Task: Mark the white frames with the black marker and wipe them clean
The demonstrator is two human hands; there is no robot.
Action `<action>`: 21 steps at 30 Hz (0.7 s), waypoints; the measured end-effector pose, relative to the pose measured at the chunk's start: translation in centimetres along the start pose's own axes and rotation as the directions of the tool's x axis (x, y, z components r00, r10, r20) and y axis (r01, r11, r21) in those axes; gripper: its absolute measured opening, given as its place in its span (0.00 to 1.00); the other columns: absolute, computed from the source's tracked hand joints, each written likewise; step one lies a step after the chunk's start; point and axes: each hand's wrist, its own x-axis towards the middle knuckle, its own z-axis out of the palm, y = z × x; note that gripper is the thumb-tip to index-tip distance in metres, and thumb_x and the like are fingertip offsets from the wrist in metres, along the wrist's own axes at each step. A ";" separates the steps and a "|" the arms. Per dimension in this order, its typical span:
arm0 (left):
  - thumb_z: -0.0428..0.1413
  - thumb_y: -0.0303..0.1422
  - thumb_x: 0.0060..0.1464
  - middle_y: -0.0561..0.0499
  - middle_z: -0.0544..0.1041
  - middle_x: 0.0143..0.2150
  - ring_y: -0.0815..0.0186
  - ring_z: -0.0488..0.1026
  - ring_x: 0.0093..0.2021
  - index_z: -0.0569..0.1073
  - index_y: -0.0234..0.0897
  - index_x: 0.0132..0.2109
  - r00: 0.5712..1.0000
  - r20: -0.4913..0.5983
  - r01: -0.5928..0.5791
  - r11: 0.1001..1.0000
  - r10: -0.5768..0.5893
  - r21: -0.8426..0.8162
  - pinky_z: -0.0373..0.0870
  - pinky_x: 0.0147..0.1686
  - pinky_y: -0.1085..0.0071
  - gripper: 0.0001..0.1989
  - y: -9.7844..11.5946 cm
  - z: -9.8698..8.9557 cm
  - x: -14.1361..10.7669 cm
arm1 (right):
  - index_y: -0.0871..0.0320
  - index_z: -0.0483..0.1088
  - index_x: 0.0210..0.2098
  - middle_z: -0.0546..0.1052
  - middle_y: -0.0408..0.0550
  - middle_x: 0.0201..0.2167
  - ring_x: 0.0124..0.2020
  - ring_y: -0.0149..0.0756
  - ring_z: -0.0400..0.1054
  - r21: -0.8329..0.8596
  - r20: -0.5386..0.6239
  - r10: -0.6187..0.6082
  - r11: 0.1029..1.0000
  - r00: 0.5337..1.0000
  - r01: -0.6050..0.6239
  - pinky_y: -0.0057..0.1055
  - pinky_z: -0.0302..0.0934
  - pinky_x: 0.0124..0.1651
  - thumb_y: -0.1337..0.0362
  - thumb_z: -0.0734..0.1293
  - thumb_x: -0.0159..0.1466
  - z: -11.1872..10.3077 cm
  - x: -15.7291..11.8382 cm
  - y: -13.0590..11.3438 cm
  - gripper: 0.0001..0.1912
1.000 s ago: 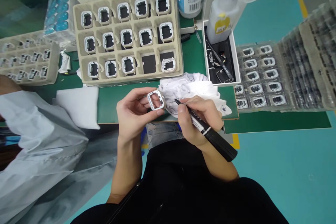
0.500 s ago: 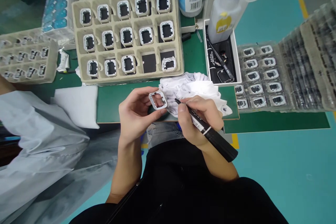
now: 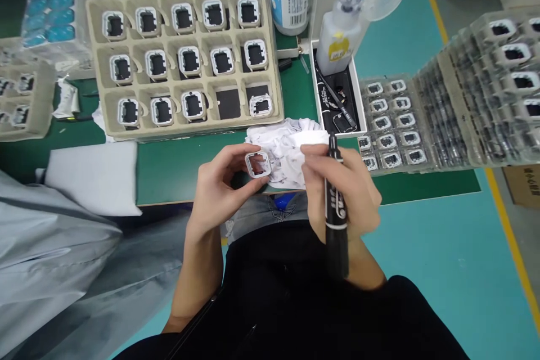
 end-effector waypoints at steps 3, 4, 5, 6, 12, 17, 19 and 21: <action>0.79 0.33 0.63 0.48 0.91 0.53 0.60 0.90 0.45 0.86 0.46 0.65 1.000 -0.005 -0.031 0.998 0.031 -0.056 0.88 0.48 0.68 0.25 -0.2 0.0 0.1 | 0.44 0.83 0.59 0.90 0.48 0.48 0.47 0.52 0.84 -0.191 0.102 -0.192 0.959 0.976 0.209 0.53 0.80 0.52 0.60 0.82 0.74 -0.2 1.3 -0.4 0.16; 0.79 0.34 0.63 0.48 0.92 0.52 0.60 0.90 0.45 0.86 0.46 0.65 1.000 -0.009 -0.031 0.997 0.030 -0.074 0.88 0.47 0.68 0.25 -0.3 0.0 0.1 | 0.45 0.83 0.60 0.90 0.47 0.47 0.47 0.51 0.82 -0.243 0.160 -0.216 0.937 0.963 0.251 0.51 0.79 0.51 0.61 0.83 0.74 0.1 1.5 -0.3 0.17; 0.80 0.35 0.63 0.48 0.93 0.51 0.59 0.91 0.45 0.86 0.46 0.65 1.000 -0.013 -0.027 0.995 0.026 -0.096 0.89 0.46 0.68 0.26 -0.4 0.0 0.1 | 0.45 0.82 0.60 0.89 0.47 0.46 0.47 0.50 0.81 -0.290 0.201 -0.211 0.920 0.957 0.264 0.50 0.77 0.51 0.60 0.83 0.74 0.4 1.6 -0.1 0.17; 0.80 0.35 0.63 0.47 0.93 0.50 0.59 0.91 0.44 0.86 0.46 0.65 1.000 -0.012 -0.022 0.992 0.021 -0.123 0.89 0.44 0.68 0.26 -0.4 0.0 0.1 | 0.46 0.82 0.60 0.89 0.46 0.45 0.47 0.49 0.80 -0.330 0.221 -0.190 0.908 0.956 0.257 0.49 0.75 0.52 0.61 0.82 0.75 0.8 1.6 0.1 0.16; 0.81 0.38 0.63 0.46 0.93 0.55 0.63 0.90 0.32 0.82 0.47 0.66 0.993 0.074 0.115 0.932 -0.095 -0.344 0.89 0.32 0.71 0.29 -0.1 0.3 0.4 | 0.46 0.85 0.58 0.89 0.44 0.44 0.41 0.43 0.80 -0.242 0.177 -0.086 0.962 0.980 0.128 0.43 0.76 0.45 0.68 0.75 0.78 1.3 0.7 0.7 0.14; 0.78 0.41 0.67 0.47 0.91 0.57 0.61 0.93 0.37 0.78 0.47 0.66 0.992 0.074 0.128 0.852 -0.105 -0.508 0.93 0.38 0.68 0.28 1.1 2.6 1.4 | 0.46 0.85 0.56 0.89 0.43 0.45 0.41 0.43 0.86 -0.012 -0.074 -0.040 0.999 0.996 0.039 0.42 0.82 0.43 0.66 0.81 0.74 1.2 -0.8 0.6 0.13; 0.80 0.44 0.66 0.47 0.90 0.57 0.59 0.94 0.40 0.77 0.46 0.65 0.996 0.048 0.092 0.838 -0.079 -0.537 0.95 0.42 0.65 0.29 1.4 3.8 1.9 | 0.46 0.85 0.54 0.90 0.45 0.45 0.43 0.46 0.88 0.023 -0.142 -0.018 1.000 0.990 0.021 0.45 0.85 0.44 0.65 0.82 0.74 1.3 -1.3 0.5 0.12; 0.80 0.46 0.65 0.49 0.89 0.53 0.59 0.94 0.41 0.76 0.46 0.65 0.997 0.001 0.062 0.831 -0.074 -0.552 0.96 0.45 0.63 0.31 1.6 4.8 2.3 | 0.44 0.84 0.53 0.90 0.45 0.44 0.36 0.46 0.87 0.039 -0.194 0.002 0.999 0.981 0.005 0.45 0.85 0.37 0.64 0.82 0.74 1.3 -1.4 0.5 0.11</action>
